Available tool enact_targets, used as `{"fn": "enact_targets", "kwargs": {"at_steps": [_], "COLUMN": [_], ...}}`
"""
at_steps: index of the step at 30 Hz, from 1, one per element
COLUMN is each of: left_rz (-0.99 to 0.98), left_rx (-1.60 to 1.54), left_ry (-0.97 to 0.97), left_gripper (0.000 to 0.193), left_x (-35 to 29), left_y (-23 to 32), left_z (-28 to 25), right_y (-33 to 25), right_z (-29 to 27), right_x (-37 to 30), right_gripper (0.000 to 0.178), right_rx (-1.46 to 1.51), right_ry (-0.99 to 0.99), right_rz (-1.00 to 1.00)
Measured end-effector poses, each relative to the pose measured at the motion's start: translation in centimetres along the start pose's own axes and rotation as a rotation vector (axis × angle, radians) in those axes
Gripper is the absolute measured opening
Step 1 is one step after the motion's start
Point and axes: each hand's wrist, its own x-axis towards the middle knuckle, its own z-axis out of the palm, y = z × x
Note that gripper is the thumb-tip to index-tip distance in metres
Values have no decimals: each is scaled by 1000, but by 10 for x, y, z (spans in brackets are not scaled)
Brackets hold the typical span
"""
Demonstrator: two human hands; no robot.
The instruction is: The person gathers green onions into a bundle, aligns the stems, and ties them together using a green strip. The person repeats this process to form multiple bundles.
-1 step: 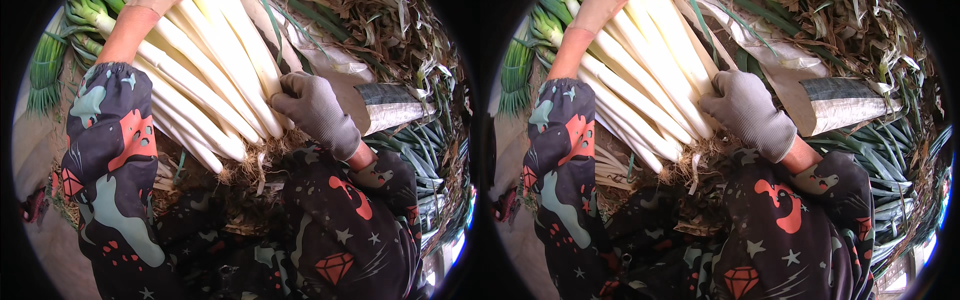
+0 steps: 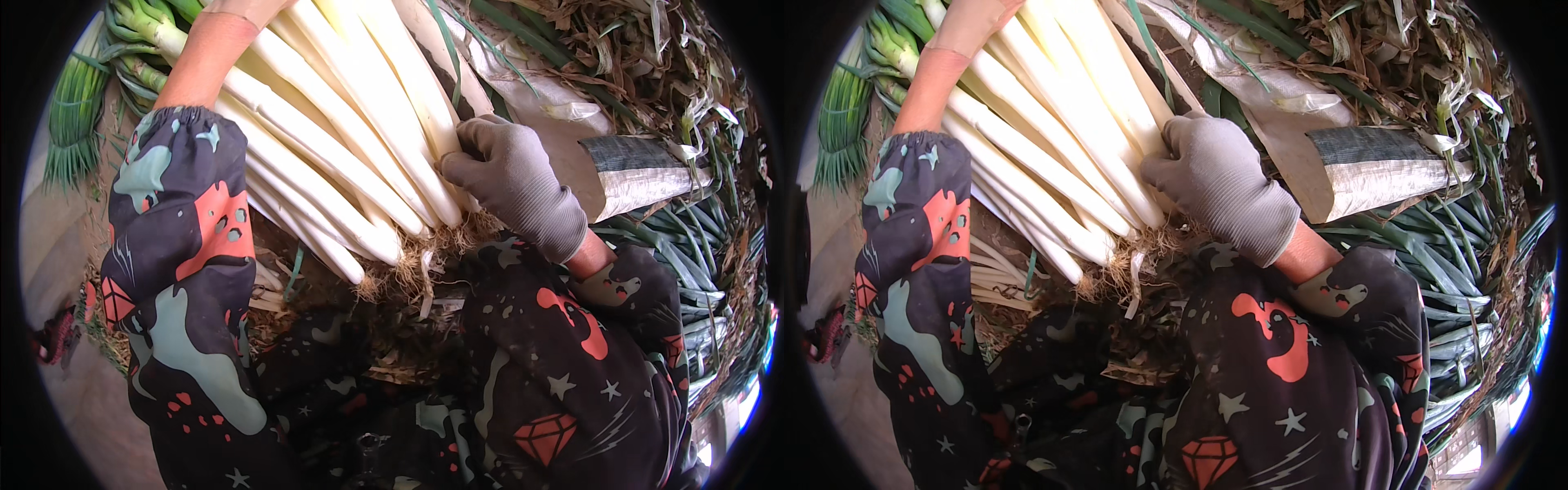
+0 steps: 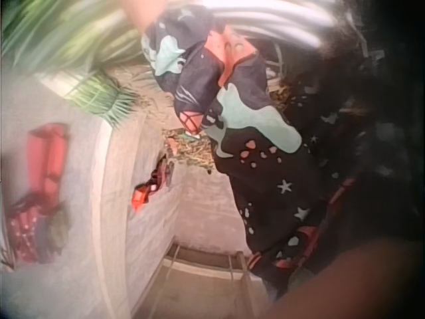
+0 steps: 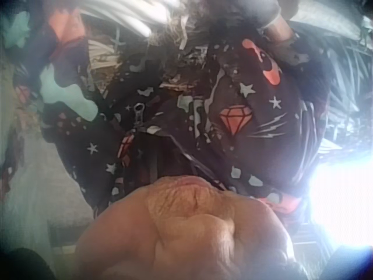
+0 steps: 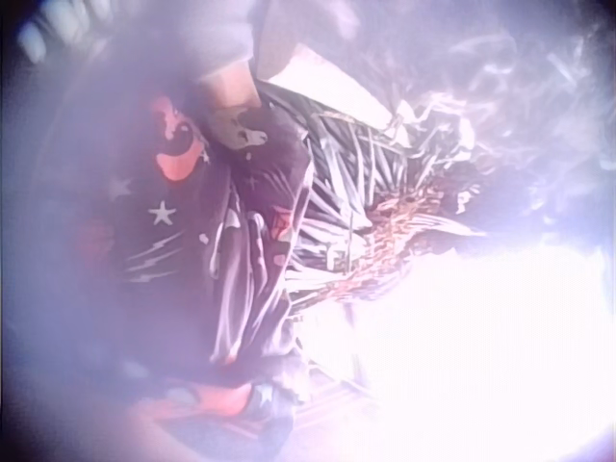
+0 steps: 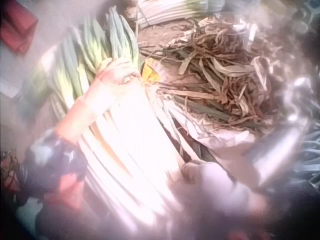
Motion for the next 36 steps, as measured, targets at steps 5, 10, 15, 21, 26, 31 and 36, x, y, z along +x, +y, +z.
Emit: {"fn": "enact_targets", "kwargs": {"at_steps": [5,10,15,21,26,31,36], "left_rz": [29,175,167,119,115,111,151], "left_rx": [18,0,28,-18,-61,-188,-37], "left_ry": [-54,-80,60,39,-20,-132,5], "left_gripper": [18,10,9,15,16,16,13], "left_x": [1,-1,-9,-12,-6,-4,-10], "left_y": [-7,-5,5,4,5,3,5], "left_z": [-1,-2,9,13,10,2,5], "right_y": [-9,10,9,-12,9,16,6], "right_z": [2,11,15,-1,21,27,22], "right_x": [18,24,8,-36,-42,-40,-39], "right_gripper": [26,21,15,13,14,15,28], "right_rx": [133,-42,-254,-110,-36,-116,-71], "right_ry": [121,107,135,-142,113,140,56], "right_rz": [-83,-178,-184,-130,-122,-189,-132]}}
